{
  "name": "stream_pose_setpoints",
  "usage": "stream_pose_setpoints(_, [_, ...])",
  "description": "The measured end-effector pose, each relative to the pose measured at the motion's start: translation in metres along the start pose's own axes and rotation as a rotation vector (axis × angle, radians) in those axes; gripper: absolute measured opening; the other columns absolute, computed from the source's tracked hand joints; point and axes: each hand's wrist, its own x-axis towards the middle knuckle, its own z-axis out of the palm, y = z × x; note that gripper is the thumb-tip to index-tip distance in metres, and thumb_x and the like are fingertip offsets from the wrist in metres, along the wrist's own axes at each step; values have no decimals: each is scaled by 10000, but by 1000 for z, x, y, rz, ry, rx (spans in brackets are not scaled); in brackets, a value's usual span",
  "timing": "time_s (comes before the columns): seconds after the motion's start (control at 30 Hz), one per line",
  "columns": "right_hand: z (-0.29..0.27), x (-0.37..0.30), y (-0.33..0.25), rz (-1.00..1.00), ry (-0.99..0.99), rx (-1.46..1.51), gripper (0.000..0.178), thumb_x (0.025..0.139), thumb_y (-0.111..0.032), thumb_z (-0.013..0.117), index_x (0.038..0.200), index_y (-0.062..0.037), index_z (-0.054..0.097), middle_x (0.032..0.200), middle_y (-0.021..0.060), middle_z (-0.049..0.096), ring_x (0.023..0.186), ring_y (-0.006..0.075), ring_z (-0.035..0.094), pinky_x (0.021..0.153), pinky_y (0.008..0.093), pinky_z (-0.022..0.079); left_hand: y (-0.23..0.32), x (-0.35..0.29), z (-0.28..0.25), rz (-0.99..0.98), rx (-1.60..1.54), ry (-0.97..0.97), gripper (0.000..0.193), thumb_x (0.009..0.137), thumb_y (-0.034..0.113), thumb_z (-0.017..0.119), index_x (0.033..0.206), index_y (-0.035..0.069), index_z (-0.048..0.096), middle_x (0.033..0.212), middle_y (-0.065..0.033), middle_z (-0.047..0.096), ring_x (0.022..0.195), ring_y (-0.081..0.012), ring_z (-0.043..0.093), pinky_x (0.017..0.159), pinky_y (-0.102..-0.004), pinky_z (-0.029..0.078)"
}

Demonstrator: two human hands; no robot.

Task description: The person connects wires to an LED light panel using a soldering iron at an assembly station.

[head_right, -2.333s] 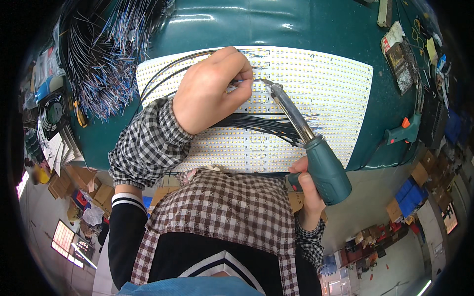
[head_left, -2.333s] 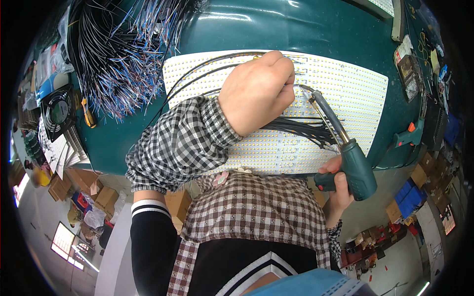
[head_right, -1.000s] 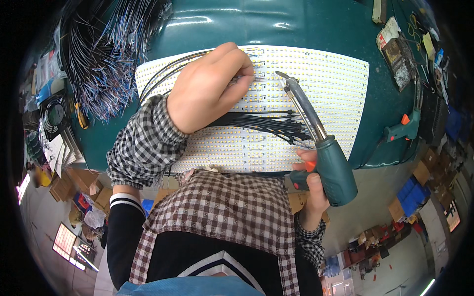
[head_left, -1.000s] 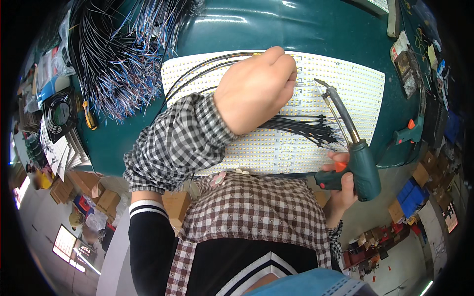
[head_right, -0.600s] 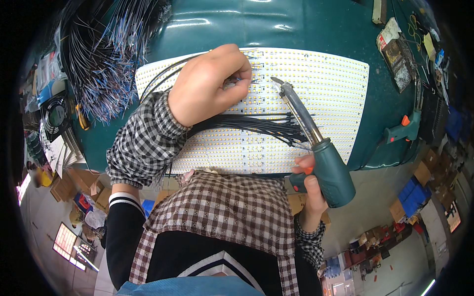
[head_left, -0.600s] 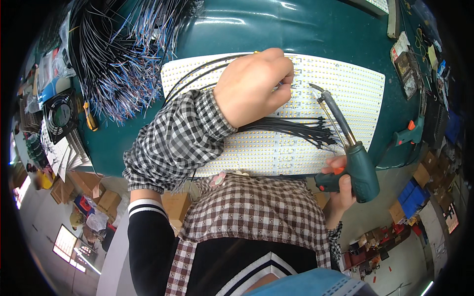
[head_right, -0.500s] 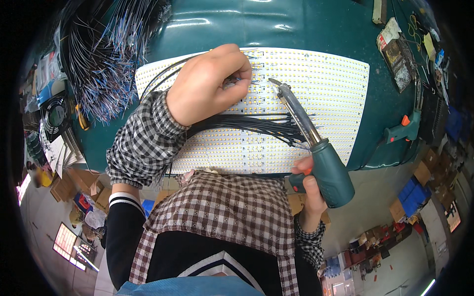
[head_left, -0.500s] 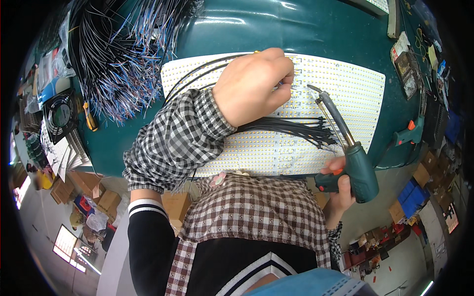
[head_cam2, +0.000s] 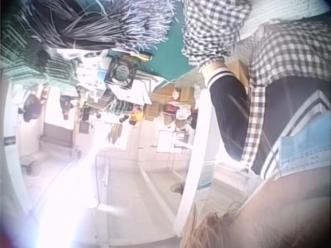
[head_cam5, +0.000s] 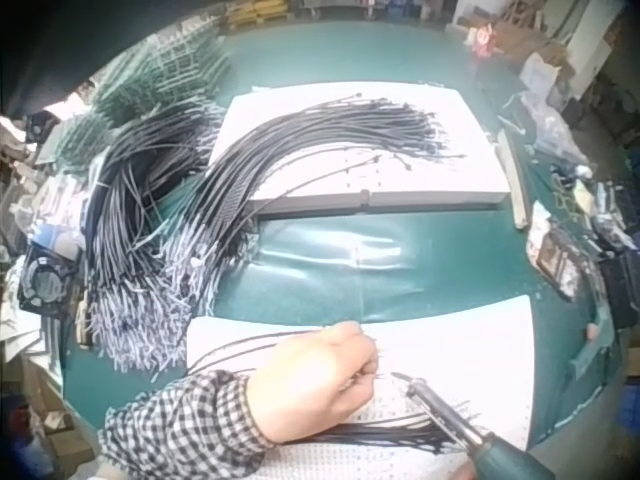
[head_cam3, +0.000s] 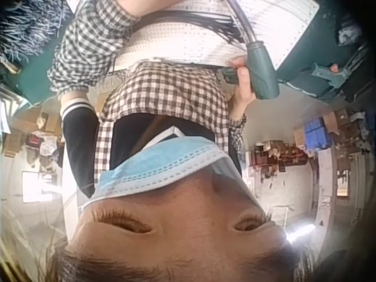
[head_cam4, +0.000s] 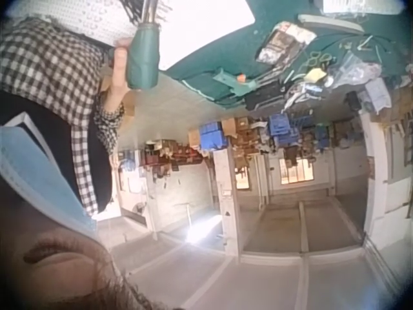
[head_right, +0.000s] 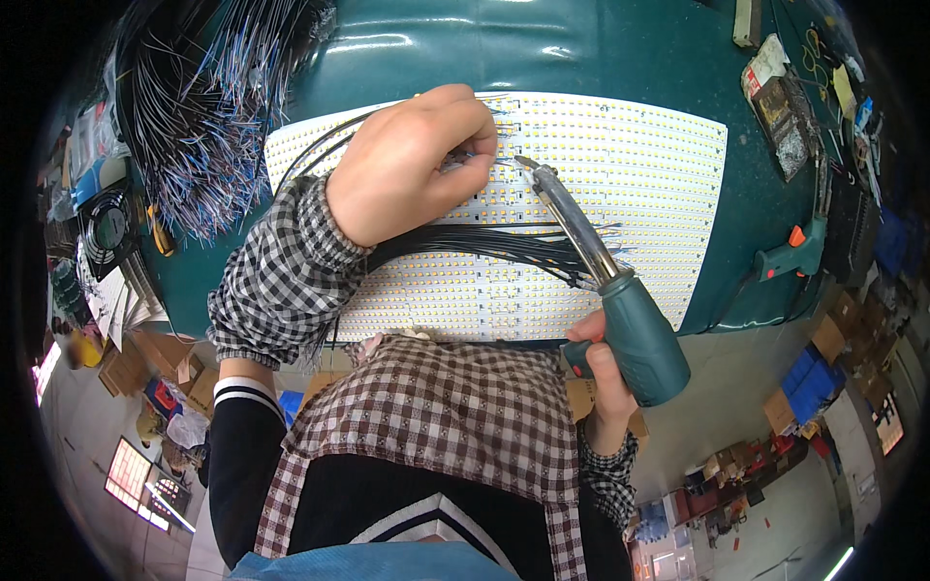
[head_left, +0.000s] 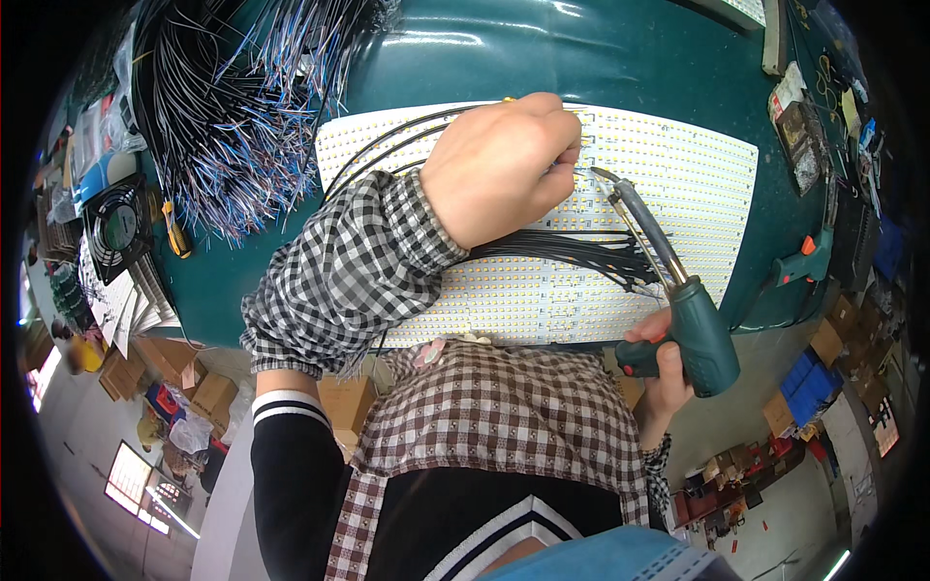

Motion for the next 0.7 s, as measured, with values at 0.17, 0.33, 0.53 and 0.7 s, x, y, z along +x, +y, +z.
stream_pose_setpoints(0.17, [2, -1, 1, 22, 26, 13, 365, 801, -272, 626, 943, 60, 572, 801, 123, 605, 691, 177, 577, 611, 285, 458, 0, -1, 1, 5, 21, 3, 80, 704, 58, 589, 755, 30, 534, 740, -107, 539, 658, -277, 566, 588, -351, 454])
stream_pose_setpoints(0.33, [1, -2, 1, 27, 37, 13, 363, 804, -269, 631, 944, 61, 573, 805, 123, 603, 698, 181, 580, 620, 290, 466, 0, 0, 1, 14, 20, 4, 83, 704, 57, 590, 757, 31, 531, 742, -107, 538, 664, -279, 565, 587, -352, 453])
stream_pose_setpoints(0.53, [2, 0, 2, 15, 17, 21, 354, 808, -259, 630, 943, 63, 571, 815, 126, 600, 718, 202, 588, 653, 313, 482, 1, 0, 0, 3, 30, -6, 88, 700, 55, 589, 758, 31, 528, 750, -105, 542, 671, -281, 565, 590, -353, 453])
stream_pose_setpoints(0.7, [3, 1, 1, 23, 25, -11, 321, 816, -238, 597, 923, 60, 546, 796, 132, 574, 703, 207, 575, 644, 319, 484, 1, 1, 0, 1, 31, -14, 91, 698, 55, 589, 761, 30, 529, 752, -105, 544, 673, -280, 566, 591, -354, 453])
